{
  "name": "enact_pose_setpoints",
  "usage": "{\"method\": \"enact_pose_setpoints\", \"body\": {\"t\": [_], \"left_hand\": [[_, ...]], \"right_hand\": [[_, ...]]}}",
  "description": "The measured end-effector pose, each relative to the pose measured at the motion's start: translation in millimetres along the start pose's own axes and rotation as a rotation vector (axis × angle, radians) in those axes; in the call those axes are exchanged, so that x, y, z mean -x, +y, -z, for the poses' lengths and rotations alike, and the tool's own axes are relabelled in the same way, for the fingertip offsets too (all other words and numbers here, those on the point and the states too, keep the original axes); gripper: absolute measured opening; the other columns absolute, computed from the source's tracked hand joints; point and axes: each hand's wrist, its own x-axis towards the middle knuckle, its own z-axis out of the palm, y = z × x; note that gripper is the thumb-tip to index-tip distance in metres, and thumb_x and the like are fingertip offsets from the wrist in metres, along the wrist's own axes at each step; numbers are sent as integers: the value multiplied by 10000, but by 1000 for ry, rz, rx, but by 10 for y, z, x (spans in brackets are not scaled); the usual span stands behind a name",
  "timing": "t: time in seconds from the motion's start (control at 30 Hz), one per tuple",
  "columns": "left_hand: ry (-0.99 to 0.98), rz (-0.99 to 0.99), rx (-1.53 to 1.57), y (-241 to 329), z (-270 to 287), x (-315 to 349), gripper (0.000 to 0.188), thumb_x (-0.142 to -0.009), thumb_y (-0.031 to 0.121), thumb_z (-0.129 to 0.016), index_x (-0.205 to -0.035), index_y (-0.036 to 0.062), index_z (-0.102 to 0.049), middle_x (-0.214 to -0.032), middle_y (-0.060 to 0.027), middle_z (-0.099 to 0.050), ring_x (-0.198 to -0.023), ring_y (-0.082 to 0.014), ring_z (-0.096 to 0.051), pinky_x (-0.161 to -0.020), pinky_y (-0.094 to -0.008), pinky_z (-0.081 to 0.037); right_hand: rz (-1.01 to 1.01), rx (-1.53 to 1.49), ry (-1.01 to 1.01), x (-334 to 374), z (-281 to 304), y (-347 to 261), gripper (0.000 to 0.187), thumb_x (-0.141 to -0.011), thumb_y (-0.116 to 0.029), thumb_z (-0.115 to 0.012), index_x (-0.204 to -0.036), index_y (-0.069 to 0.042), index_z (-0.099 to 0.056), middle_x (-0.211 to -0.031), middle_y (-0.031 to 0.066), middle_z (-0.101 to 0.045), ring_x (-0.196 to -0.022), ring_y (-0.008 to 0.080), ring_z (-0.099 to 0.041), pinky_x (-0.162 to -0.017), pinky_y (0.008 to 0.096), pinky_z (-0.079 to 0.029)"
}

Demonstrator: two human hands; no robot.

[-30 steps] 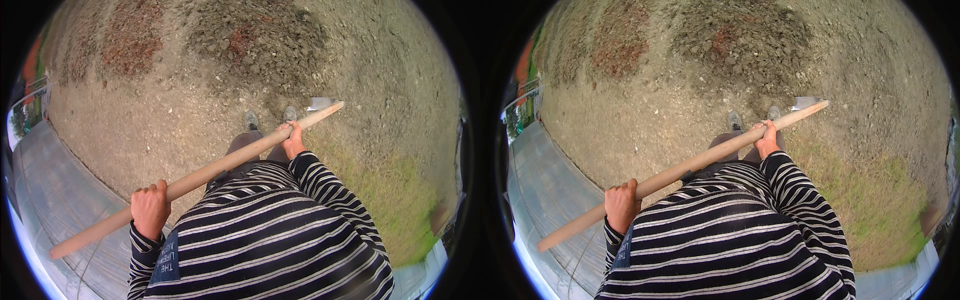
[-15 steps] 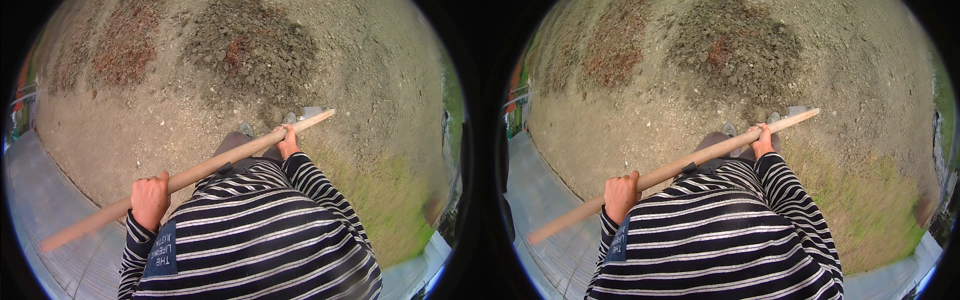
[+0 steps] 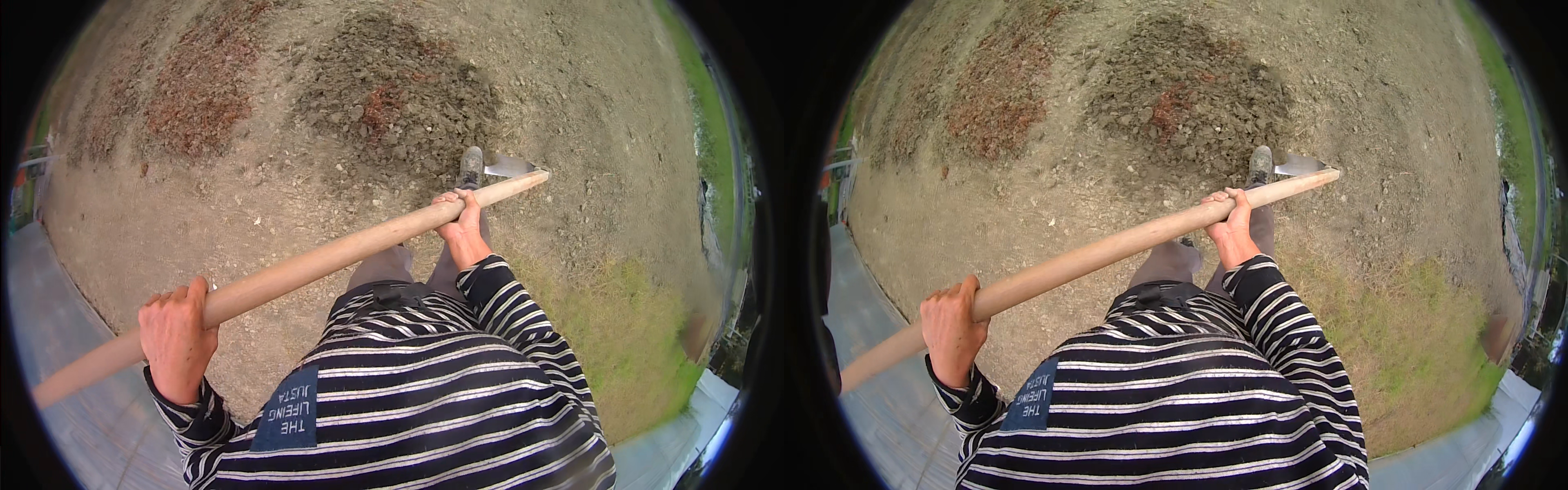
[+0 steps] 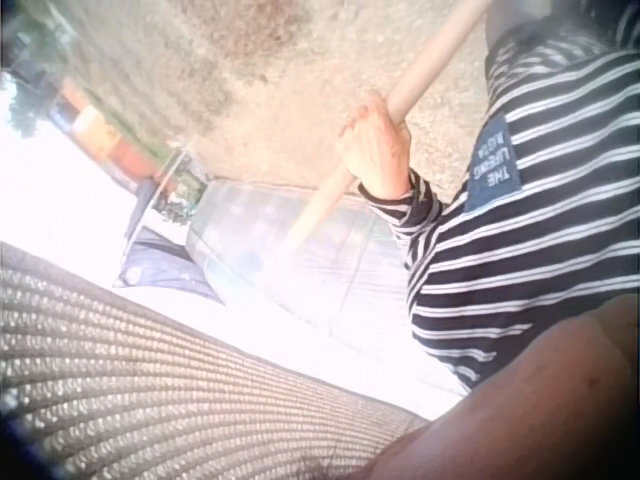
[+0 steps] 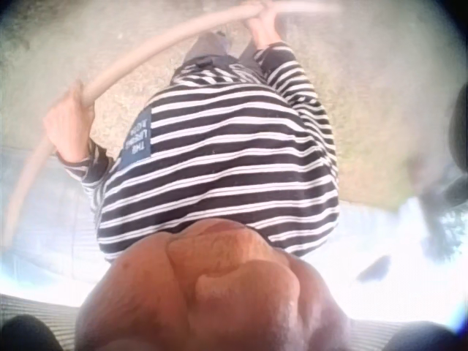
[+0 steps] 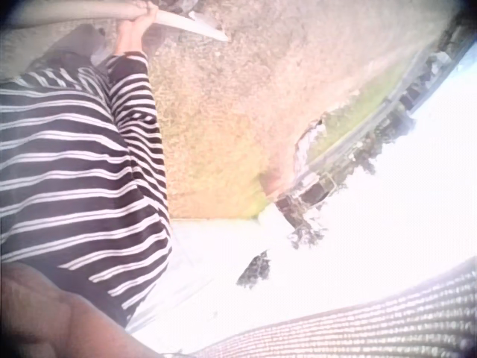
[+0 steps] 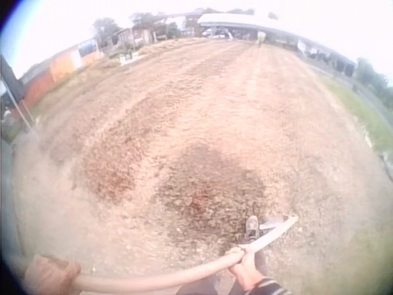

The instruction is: The person uses a hoe to break up and loosen soil in a small patch of ground. They repeatedly strike and pull the soil, occasionally stepping forward to reach new areas. The person briefly removes a small piece of debris by hand before resuming hoeing.

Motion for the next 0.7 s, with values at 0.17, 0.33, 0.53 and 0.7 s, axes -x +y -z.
{"method": "enact_pose_setpoints", "body": {"t": [0.17, 0.33, 0.53, 0.7], "left_hand": [[-37, 143, 223, -93, -910, 182, 170, -596, 110, -632, -730, 79, -531, -633, -133, -583, -609, -318, -579, -558, -401, -431], [-136, 217, 526, 410, -1988, 626, 150, -624, 147, -627, -729, 86, -539, -638, -137, -590, -581, -322, -581, -549, -412, -444], [-588, 144, 950, 962, -2851, 1015, 206, -623, 202, -637, -808, 126, -586, -758, -125, -627, -721, -332, -603, -646, -420, -472], [-969, 271, 800, 915, -3240, 1514, 301, -602, 210, -654, -889, 142, -588, -827, -131, -632, -798, -329, -603, -706, -418, -481]], "right_hand": [[-30, 234, -85, -210, -120, 148, 166, -670, -98, -549, -603, -96, -397, -547, 1, -418, -535, 153, -423, -610, 302, -424], [119, 476, 43, -181, -154, -29, 148, -735, -134, -553, -672, -99, -423, -581, 8, -420, -538, 134, -437, -577, 313, -432], [299, 808, 256, 308, -16, -226, 180, -750, -131, -602, -848, -67, -465, -679, 56, -467, -606, 187, -496, -600, 358, -482], [374, 826, 101, 172, 485, -133, 206, -733, -113, -632, -859, -69, -475, -709, 52, -488, -626, 177, -507, -600, 353, -481]]}}
